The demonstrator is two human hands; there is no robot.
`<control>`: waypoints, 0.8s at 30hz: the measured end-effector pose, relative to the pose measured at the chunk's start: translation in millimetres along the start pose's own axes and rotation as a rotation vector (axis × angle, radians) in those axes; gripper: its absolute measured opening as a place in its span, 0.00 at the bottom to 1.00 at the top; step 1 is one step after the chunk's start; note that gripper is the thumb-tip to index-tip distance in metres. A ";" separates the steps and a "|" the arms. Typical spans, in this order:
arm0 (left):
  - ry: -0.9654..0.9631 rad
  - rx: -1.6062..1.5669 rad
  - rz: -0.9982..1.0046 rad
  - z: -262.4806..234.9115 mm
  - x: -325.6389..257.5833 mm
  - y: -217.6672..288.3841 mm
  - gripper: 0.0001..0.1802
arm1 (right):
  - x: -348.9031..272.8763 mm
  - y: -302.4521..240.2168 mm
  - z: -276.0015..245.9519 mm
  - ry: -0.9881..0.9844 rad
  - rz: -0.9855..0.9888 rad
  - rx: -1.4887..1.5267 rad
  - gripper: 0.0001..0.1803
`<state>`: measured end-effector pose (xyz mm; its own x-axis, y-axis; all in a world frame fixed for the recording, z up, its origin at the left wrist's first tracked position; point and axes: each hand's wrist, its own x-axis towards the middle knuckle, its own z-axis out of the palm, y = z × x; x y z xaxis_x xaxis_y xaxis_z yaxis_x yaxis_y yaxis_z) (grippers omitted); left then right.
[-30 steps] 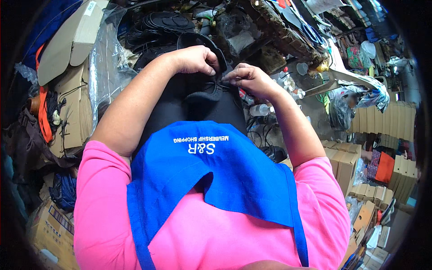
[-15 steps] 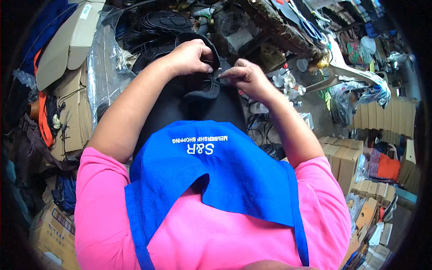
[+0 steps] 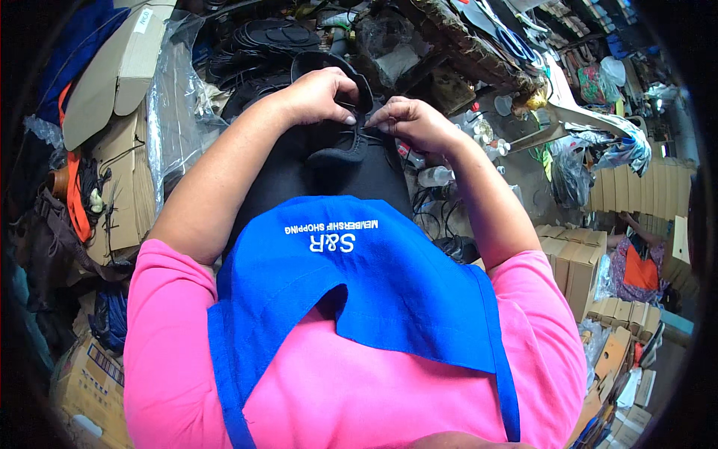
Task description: Threading laces through the eyelets of a black boot.
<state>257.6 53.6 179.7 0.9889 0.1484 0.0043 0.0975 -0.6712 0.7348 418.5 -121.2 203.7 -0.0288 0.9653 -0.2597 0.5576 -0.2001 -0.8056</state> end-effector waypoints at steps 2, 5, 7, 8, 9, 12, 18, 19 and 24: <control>-0.001 -0.021 0.014 -0.8 -2.8 -2.5 0.20 | 2.8 4.0 -1.3 -0.034 -0.004 0.086 0.10; -0.011 -0.030 0.027 -2.8 -0.2 -0.4 0.21 | 3.4 14.3 -0.5 -0.067 -0.006 0.218 0.10; -0.026 -0.022 0.022 -2.1 0.7 2.4 0.21 | 0.4 15.8 3.5 -0.019 0.017 0.195 0.11; -0.021 -0.007 -0.006 -1.9 0.9 3.6 0.22 | 2.0 15.8 9.7 0.029 -0.026 0.173 0.11; -0.016 0.006 -0.038 -1.0 -0.5 3.9 0.22 | 2.7 3.3 17.7 0.058 0.057 0.349 0.09; 0.184 0.068 0.053 3.6 -11.0 3.3 0.18 | 2.6 -11.4 28.5 0.183 -0.002 0.053 0.07; 0.407 0.036 -0.006 -9.2 -59.3 18.0 0.17 | -16.1 -10.2 28.6 0.282 -0.115 -0.157 0.12; 0.401 0.038 -0.006 -5.6 -67.6 23.4 0.17 | -18.5 -11.5 31.3 0.311 -0.142 -0.228 0.13; 0.381 0.102 -0.002 17.9 -93.4 40.1 0.13 | -30.1 -18.4 58.0 0.426 -0.135 -0.552 0.25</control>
<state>171.2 -0.2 196.6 0.8782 0.3956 0.2688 0.1288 -0.7368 0.6638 361.0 -156.3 195.5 0.1371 0.9799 0.1448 0.9144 -0.0689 -0.3989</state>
